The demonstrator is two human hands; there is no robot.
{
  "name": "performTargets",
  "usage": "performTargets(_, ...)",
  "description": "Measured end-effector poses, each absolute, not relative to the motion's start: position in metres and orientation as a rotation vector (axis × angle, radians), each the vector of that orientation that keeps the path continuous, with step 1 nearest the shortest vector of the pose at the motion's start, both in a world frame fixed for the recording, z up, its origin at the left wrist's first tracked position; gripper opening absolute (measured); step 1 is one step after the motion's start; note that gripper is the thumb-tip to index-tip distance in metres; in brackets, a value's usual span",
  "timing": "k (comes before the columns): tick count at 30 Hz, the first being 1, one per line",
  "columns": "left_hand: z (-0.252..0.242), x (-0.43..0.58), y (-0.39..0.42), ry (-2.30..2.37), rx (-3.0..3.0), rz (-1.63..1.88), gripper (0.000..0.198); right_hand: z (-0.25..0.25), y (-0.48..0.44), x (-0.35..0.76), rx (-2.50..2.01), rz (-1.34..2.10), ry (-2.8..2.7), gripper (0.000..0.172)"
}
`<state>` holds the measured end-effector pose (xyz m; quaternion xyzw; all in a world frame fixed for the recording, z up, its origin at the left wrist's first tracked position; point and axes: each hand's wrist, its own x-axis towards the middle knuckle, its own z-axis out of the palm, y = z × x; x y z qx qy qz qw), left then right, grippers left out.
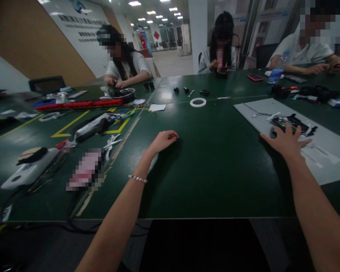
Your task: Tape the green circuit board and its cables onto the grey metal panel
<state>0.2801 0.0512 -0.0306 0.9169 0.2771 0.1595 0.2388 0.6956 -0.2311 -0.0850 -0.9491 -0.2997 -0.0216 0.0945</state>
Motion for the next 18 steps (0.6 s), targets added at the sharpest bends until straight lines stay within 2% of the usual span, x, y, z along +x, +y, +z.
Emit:
performTargets(12, -0.029, 0.281, 0.051, 0.733, 2.513, 0.438, 0.02, -0.083, -0.226, 0.685, -2.718, -0.192, -0.773, 0.095)
performTargets(18, -0.029, 0.28, 0.05, 0.734, 2.539, 0.444, 0.02, -0.081, -0.223, 0.683, -2.716, -0.143, -0.737, 0.095)
